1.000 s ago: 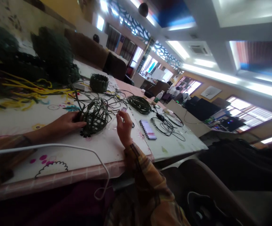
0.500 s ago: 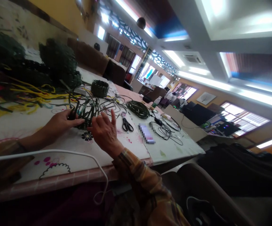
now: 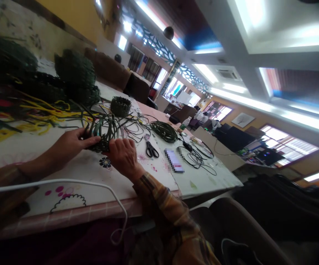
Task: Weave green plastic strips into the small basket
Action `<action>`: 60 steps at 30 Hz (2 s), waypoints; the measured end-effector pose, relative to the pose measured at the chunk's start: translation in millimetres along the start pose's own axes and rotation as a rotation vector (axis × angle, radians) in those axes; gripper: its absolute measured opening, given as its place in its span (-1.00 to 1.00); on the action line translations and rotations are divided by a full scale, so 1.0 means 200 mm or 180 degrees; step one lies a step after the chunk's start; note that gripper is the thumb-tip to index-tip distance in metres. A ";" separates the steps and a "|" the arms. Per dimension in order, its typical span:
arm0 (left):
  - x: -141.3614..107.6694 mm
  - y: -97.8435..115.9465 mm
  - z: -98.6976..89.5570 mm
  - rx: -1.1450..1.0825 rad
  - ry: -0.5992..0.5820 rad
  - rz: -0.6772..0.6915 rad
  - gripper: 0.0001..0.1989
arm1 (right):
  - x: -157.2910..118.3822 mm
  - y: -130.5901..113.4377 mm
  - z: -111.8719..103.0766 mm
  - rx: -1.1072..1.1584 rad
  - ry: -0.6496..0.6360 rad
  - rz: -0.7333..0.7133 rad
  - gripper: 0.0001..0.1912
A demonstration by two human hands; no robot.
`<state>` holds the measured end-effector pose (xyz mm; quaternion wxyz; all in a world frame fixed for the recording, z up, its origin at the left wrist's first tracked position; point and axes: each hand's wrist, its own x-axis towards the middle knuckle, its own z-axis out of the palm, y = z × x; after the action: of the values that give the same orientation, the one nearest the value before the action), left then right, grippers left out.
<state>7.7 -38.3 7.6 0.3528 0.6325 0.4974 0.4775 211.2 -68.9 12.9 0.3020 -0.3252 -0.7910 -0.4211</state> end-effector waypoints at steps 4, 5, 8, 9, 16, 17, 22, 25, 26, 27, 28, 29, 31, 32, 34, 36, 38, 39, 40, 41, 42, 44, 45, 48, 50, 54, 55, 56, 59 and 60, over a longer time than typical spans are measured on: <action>0.00 0.03 -0.02 0.0825 0.0010 0.0786 -0.32 | 0.01 0.05 -0.02 0.0098 0.0051 0.0183 -0.58; 0.00 0.03 -0.02 0.1102 0.0080 0.1082 -0.29 | 0.00 0.06 -0.02 0.0125 0.0044 0.0254 -0.56; -0.01 0.02 -0.02 0.1677 0.0184 0.1752 -0.26 | -0.01 0.08 -0.01 0.0187 0.0124 0.0391 -0.53; -0.01 0.02 -0.01 0.1787 0.0178 0.1855 -0.27 | -0.02 0.08 -0.01 0.0202 0.0158 0.0410 -0.53; -0.04 0.00 0.00 0.2001 0.0065 0.1759 -0.38 | -0.07 0.09 0.01 0.0358 -0.0104 0.0446 -0.52; -0.04 0.00 0.01 0.1981 0.0058 0.1711 -0.39 | -0.08 0.09 0.01 0.0366 -0.0169 0.0454 -0.52; -0.05 0.00 0.03 0.1791 0.0295 0.1525 -0.34 | -0.07 0.08 0.02 0.0301 -0.0355 0.0634 -0.48; -0.05 0.00 0.04 0.1854 0.0601 0.1488 -0.16 | -0.06 0.07 0.01 0.0223 -0.0190 0.0721 -0.47; -0.05 0.00 0.04 0.1958 0.0672 0.1584 -0.14 | -0.06 0.07 0.01 0.0202 -0.0152 0.0723 -0.47; -0.05 0.00 0.04 0.2080 0.0719 0.1750 -0.16 | -0.05 0.07 0.00 0.0191 -0.0115 0.0717 -0.47; -0.05 0.01 0.04 0.2191 0.0739 0.1973 -0.19 | -0.05 0.07 0.00 0.0193 -0.0073 0.0705 -0.47; -0.05 0.01 0.04 0.2275 0.0727 0.2219 -0.23 | -0.05 0.06 -0.01 0.0205 -0.0014 0.0687 -0.48; -0.04 0.00 0.03 0.2334 0.0673 0.2640 -0.33 | -0.05 0.06 -0.01 0.0235 0.0080 0.0649 -0.49; -0.04 -0.01 0.03 0.2326 0.0641 0.2769 -0.37 | -0.05 0.06 -0.01 0.0249 0.0084 0.0635 -0.49; -0.04 -0.02 0.04 0.2292 0.0578 0.2864 -0.42 | -0.06 0.06 -0.01 0.0283 -0.0026 0.0614 -0.49; -0.04 -0.03 0.04 0.2275 0.0550 0.2854 -0.46 | -0.07 0.06 -0.01 0.0319 -0.0200 0.0581 -0.50; -0.04 -0.03 0.04 0.2297 0.0514 0.2842 -0.49 | -0.08 0.06 0.00 0.0321 -0.0304 0.0531 -0.51; -0.04 -0.03 0.04 0.2318 0.0495 0.2824 -0.50 | -0.08 0.06 0.01 0.0310 -0.0308 0.0507 -0.52; -0.04 -0.03 0.04 0.2344 0.0468 0.2785 -0.49 | -0.08 0.06 0.01 0.0297 -0.0291 0.0488 -0.52; -0.04 -0.04 0.03 0.2368 0.0430 0.2726 -0.49 | -0.09 0.06 0.02 0.0292 -0.0275 0.0473 -0.52; -0.04 -0.04 0.03 0.2389 0.0396 0.2672 -0.47 | -0.09 0.06 0.02 0.0297 -0.0269 0.0462 -0.53; -0.04 -0.05 0.03 0.2448 0.0375 0.2610 -0.44 | -0.09 0.05 0.03 0.0337 -0.0292 0.0455 -0.53; -0.03 -0.06 0.03 0.2481 0.0381 0.2614 -0.43 | -0.09 0.05 0.04 0.0354 -0.0312 0.0479 -0.53; -0.03 -0.07 0.03 0.2549 0.0444 0.2650 -0.42 | -0.10 0.04 0.06 0.0366 -0.0320 0.0648 -0.54; -0.03 -0.07 0.04 0.2572 0.0474 0.2593 -0.40 | -0.10 0.04 0.06 0.0384 -0.0314 0.0744 -0.56; -0.03 -0.07 0.04 0.2550 0.0422 0.2386 -0.36 | -0.11 0.03 0.07 0.0411 -0.0419 0.0763 -0.56; -0.03 -0.07 0.04 0.2544 0.0402 0.2350 -0.35 | -0.11 0.03 0.07 0.0401 -0.0495 0.0761 -0.56; -0.03 -0.07 0.04 0.2544 0.0384 0.2331 -0.35 | -0.11 0.03 0.07 0.0387 -0.0563 0.0765 -0.56; -0.03 -0.08 0.04 0.2518 0.0410 0.2289 -0.34 | -0.10 0.03 0.06 0.0346 -0.0661 0.0774 -0.52; -0.03 -0.08 0.04 0.2465 0.0449 0.2255 -0.34 | -0.10 0.04 0.05 0.0328 -0.0654 0.0775 -0.50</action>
<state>11.1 -38.6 -11.8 -0.1238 0.8122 0.4157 0.3902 226.6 -61.7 -3.6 0.2846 -0.4441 -0.7930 -0.3048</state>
